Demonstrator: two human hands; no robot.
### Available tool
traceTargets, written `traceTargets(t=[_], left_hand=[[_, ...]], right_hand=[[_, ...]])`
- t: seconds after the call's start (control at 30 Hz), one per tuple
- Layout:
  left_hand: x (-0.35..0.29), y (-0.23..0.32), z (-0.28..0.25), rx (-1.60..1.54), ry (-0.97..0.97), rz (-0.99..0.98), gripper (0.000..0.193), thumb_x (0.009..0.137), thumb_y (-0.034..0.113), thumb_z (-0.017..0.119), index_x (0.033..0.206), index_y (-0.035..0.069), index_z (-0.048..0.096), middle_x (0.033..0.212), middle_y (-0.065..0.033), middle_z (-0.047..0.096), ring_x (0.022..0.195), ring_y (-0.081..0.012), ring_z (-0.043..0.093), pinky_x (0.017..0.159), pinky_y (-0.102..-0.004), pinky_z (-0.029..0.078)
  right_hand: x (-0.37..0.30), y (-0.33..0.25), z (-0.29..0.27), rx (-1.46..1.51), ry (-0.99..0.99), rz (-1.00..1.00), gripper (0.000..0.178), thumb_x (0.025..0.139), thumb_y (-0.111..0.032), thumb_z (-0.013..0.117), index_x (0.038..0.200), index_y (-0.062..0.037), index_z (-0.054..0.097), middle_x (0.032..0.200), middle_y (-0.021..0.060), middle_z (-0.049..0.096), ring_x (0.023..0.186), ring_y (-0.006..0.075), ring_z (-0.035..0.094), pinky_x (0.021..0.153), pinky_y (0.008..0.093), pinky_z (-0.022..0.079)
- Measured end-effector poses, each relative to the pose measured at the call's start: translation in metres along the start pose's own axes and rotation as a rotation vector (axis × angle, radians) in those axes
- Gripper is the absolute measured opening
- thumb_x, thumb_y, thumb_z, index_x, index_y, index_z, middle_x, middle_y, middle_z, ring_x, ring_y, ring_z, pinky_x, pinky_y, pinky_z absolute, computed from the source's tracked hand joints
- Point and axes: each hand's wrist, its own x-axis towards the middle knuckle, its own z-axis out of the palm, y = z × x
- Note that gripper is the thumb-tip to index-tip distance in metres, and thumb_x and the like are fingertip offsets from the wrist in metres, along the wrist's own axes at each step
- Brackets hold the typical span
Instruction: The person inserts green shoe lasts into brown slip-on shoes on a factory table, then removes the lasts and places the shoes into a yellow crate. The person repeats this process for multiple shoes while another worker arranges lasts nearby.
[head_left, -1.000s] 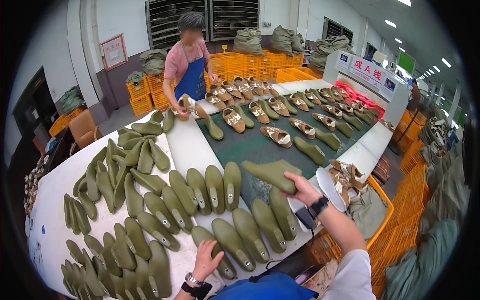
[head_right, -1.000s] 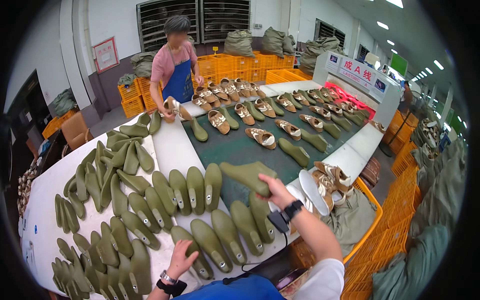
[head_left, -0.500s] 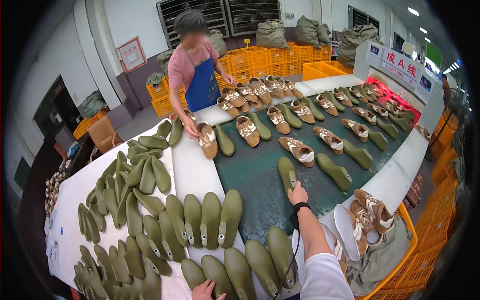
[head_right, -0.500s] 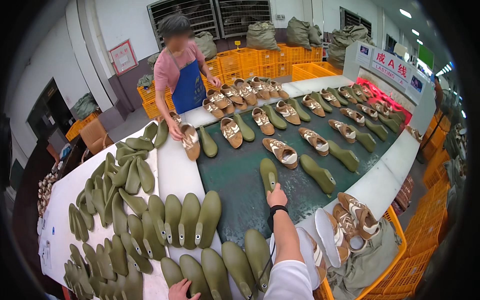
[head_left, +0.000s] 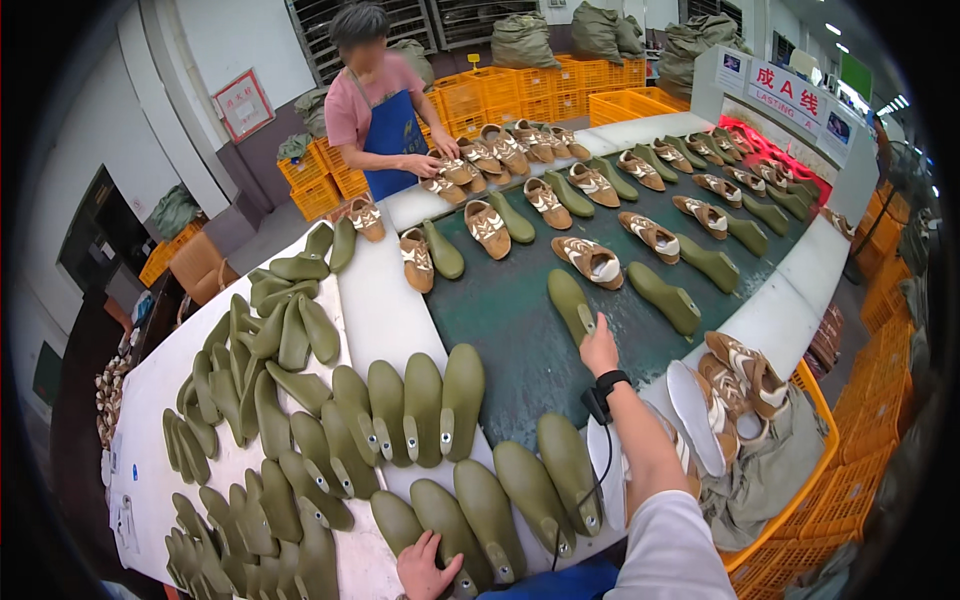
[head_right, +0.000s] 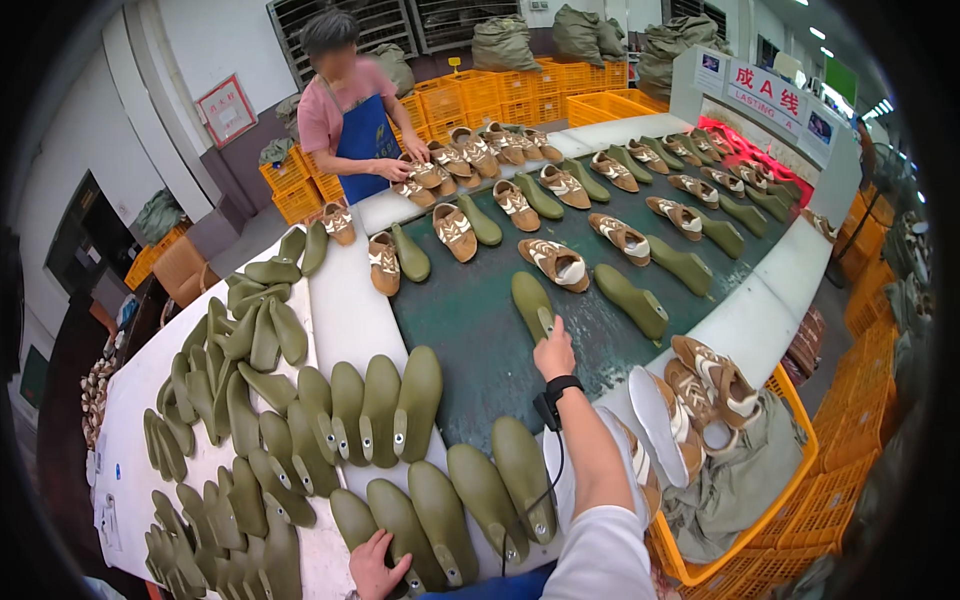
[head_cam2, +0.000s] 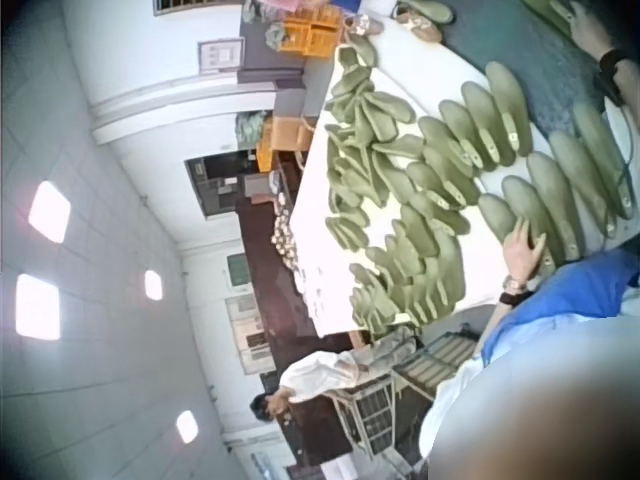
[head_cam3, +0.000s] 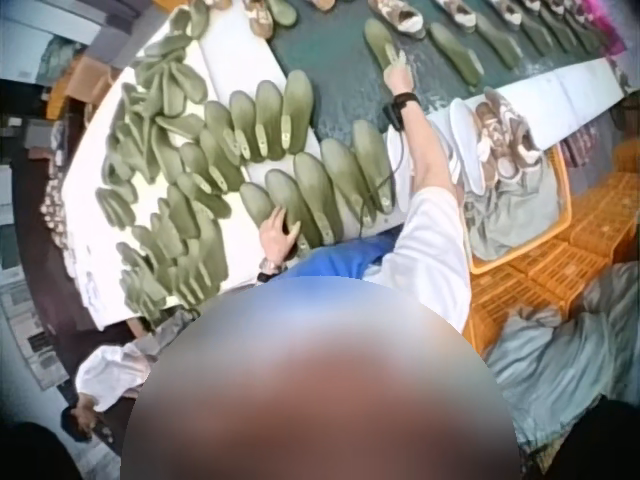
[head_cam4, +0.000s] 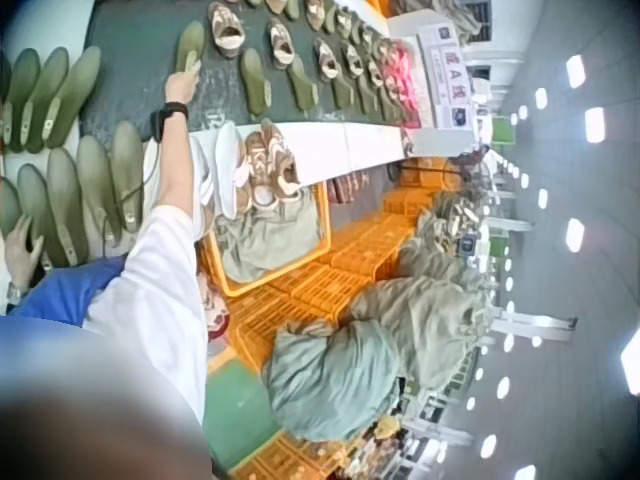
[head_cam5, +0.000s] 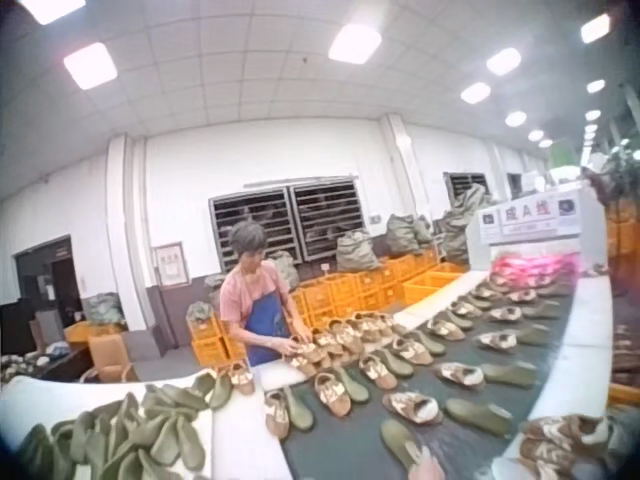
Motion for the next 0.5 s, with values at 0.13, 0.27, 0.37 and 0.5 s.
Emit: traceTargets(t=[0.13,0.27,0.37,0.5], left_hand=[[-0.002,-0.01,0.008,0.049,0.102,0.095,0.047,0.068,0.038,0.074,0.1,0.004,0.065,0.106,-0.0128,0.064,0.083,-0.0324,0.061,0.077,-0.0413,0.048],[-0.007,-0.017,0.012,0.039,0.132,0.133,0.044,0.07,0.037,0.073,0.1,0.005,0.065,0.107,-0.0122,0.063,0.084,-0.032,0.06,0.078,-0.0416,0.046],[-0.01,-0.021,0.013,-0.021,0.137,0.154,0.041,0.073,0.036,0.072,0.1,0.005,0.065,0.108,-0.012,0.063,0.087,-0.0314,0.059,0.081,-0.0412,0.045],[-0.013,-0.026,0.014,-0.05,0.168,0.215,0.039,0.075,0.034,0.07,0.1,0.005,0.064,0.108,-0.0123,0.062,0.088,-0.0311,0.059,0.081,-0.0407,0.045]], right_hand=[[-0.056,-0.008,-0.074,0.23,-0.146,-0.262,0.051,0.082,-0.019,0.061,0.13,-0.0087,0.046,0.108,0.0195,0.061,0.096,0.0346,0.061,0.082,0.0416,0.048],[-0.138,0.015,-0.168,0.29,-0.358,-0.433,0.029,0.083,-0.021,0.061,0.104,-0.0017,0.065,0.092,0.0143,0.068,0.08,0.0256,0.065,0.072,0.0348,0.05],[-0.206,0.054,-0.213,-0.147,-0.498,-0.19,0.028,0.081,-0.03,0.061,0.087,-0.0037,0.07,0.081,0.0153,0.068,0.074,0.0288,0.065,0.069,0.0342,0.05],[-0.292,0.116,-0.198,-0.331,-0.395,-0.027,0.046,0.08,-0.043,0.063,0.105,-0.0049,0.065,0.087,0.0171,0.068,0.078,0.0288,0.065,0.067,0.0365,0.051]])
